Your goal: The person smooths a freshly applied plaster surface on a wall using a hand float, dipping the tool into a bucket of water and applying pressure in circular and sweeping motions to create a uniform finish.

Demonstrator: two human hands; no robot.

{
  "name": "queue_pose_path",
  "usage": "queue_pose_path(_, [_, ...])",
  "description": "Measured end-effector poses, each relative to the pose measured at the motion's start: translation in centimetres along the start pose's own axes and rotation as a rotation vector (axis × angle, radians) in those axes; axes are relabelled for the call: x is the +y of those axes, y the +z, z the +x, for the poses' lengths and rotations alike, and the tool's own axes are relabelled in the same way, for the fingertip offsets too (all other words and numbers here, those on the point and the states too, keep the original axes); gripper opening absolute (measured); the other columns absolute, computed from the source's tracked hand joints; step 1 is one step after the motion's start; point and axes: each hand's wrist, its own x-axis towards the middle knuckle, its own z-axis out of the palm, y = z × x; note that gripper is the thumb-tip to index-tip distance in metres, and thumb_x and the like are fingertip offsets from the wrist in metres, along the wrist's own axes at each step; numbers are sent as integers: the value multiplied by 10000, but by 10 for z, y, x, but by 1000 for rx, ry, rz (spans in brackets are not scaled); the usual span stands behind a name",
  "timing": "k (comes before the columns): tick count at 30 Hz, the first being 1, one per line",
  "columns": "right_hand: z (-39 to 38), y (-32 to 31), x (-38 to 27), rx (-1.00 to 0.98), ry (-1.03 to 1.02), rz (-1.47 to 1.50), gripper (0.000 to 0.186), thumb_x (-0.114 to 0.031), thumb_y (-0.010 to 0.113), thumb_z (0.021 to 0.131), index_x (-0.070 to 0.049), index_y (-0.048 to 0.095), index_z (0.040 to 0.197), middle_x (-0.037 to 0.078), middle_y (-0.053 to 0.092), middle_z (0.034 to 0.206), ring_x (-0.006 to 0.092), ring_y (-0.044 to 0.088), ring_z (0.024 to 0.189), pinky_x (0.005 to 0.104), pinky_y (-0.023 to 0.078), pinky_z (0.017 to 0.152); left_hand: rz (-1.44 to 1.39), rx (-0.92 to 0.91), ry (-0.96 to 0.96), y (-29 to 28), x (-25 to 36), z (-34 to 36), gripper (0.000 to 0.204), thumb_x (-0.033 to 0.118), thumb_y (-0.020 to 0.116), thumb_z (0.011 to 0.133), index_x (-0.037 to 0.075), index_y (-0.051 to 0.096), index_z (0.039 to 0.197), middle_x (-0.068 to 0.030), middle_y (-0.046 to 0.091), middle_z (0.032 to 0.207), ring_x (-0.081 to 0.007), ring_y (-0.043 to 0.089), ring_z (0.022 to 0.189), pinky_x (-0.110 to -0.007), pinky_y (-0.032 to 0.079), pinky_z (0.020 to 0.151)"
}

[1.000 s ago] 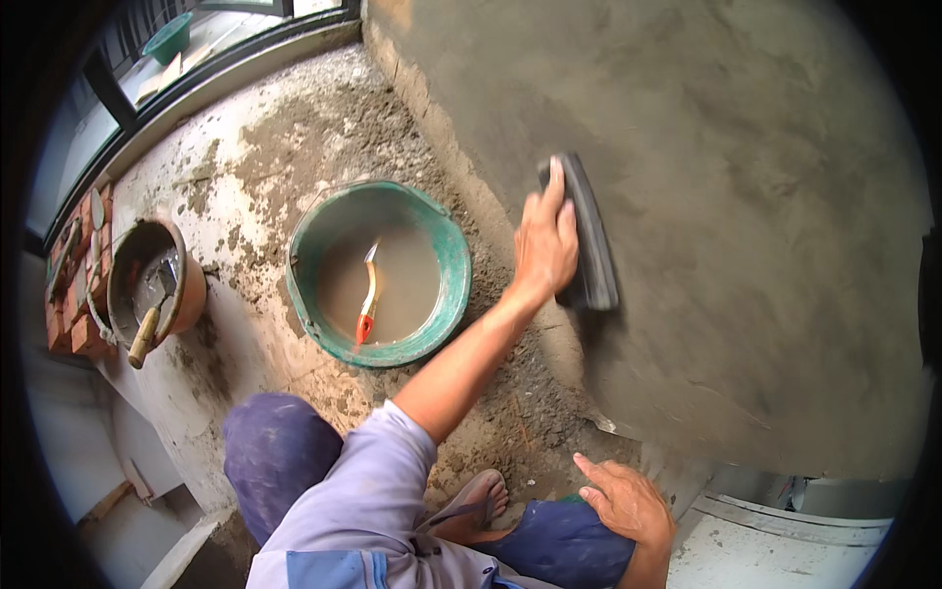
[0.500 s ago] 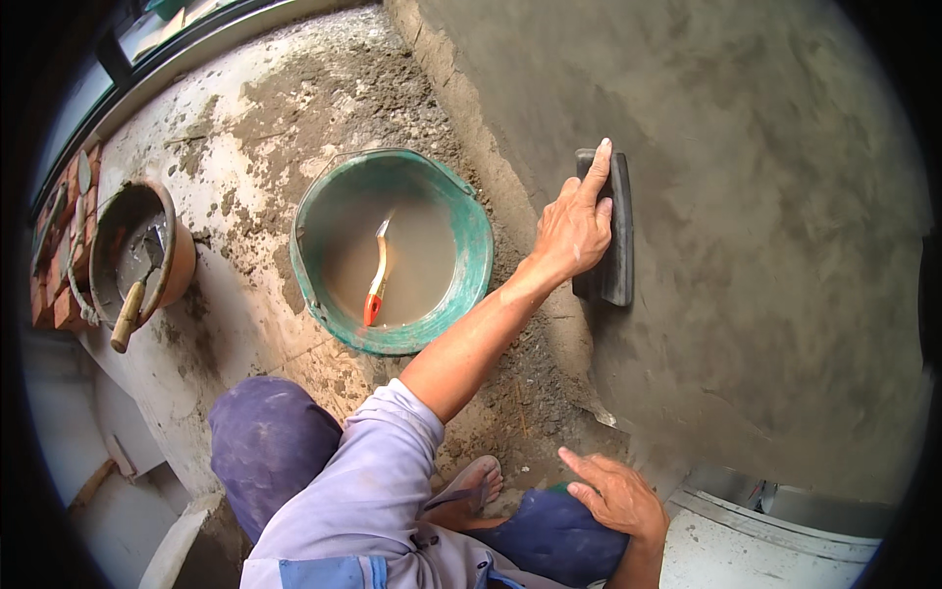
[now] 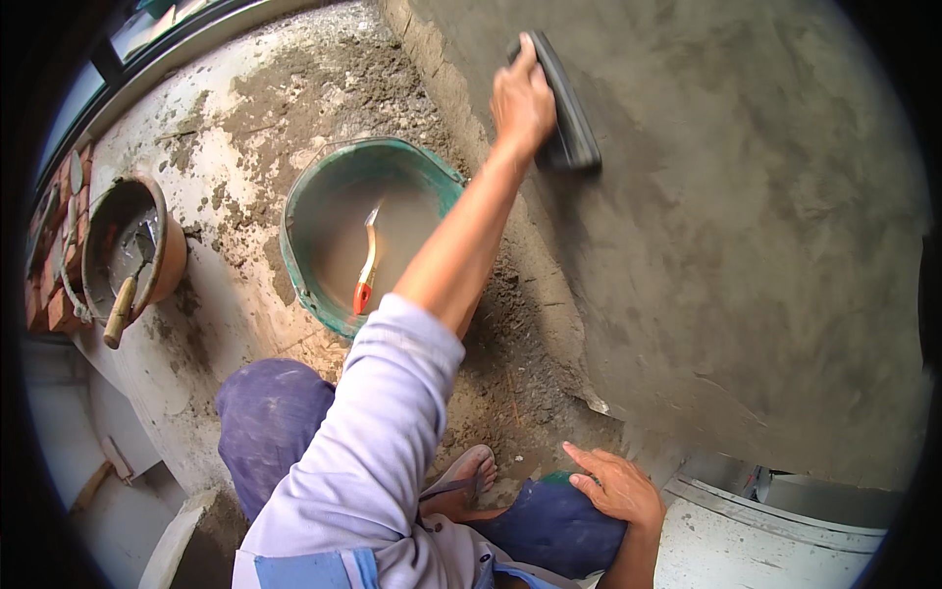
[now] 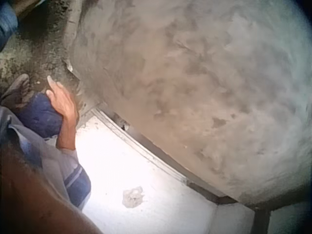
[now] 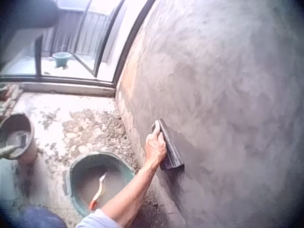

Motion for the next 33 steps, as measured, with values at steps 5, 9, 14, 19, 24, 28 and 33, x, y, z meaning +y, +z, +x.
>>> queue_pose_path(5, [14, -14, -9, 83, 88, -138, 515, -264, 655, 971, -157, 569, 1468, 167, 651, 999, 371, 640, 970, 445, 510, 856, -54, -177, 87, 13, 25, -187, 606, 80, 553, 989, 282, 476, 1555, -197, 529, 926, -404, 618, 773, -488, 539, 742])
queue_pose_path(9, [13, -16, -27, -25, -30, 38, 513, -236, 657, 971, -152, 572, 1470, 174, 655, 1003, 374, 635, 966, 439, 502, 870, 9, 5, 262, 14, 3, -117, 615, 51, 576, 941, 237, 526, 1524, -183, 505, 856, -407, 612, 738, -503, 539, 711])
queue_pose_path(14, [0, -3, -6, -30, 79, -89, 523, -261, 649, 971, -167, 564, 1479, 165, 656, 992, 368, 638, 964, 444, 502, 875, -54, 28, -58, -25, -14, 64, 465, 229, 492, 1029, 60, 560, 1458, -197, 728, 1087, -351, 700, 925, -435, 550, 796])
queue_pose_path(19, [22, -18, -4, 88, 108, -149, 493, -254, 663, 954, -140, 594, 1429, 175, 662, 1018, 393, 630, 980, 473, 504, 855, -62, -117, 225, 19, 42, -134, 575, 103, 537, 987, 169, 465, 1554, -250, 593, 962, -412, 616, 849, -460, 521, 742])
queue_pose_path(24, [29, -21, -42, 37, -64, -64, 510, -205, 662, 960, -124, 575, 1456, 172, 633, 960, 391, 622, 945, 460, 499, 870, -85, -42, 186, 17, 70, -133, 589, 86, 571, 961, 242, 520, 1526, -202, 536, 883, -408, 628, 830, -460, 531, 749])
queue_pose_path(28, [5, -3, -23, 11, -8, -10, 530, -243, 679, 950, -136, 577, 1459, 176, 662, 1008, 383, 634, 978, 458, 499, 880, -67, -71, -59, -5, 17, 28, 409, 246, 638, 932, 169, 684, 1331, -260, 687, 1036, -423, 677, 947, -508, 545, 817])
queue_pose_path(33, [-20, 1, -13, 66, 203, -130, 542, -262, 696, 933, -146, 587, 1451, 170, 671, 1051, 372, 641, 1010, 448, 506, 906, 285, -317, 266, -89, 37, 128, 417, 364, 613, 998, 110, 706, 1315, -121, 773, 1119, -219, 726, 980, -356, 566, 878])
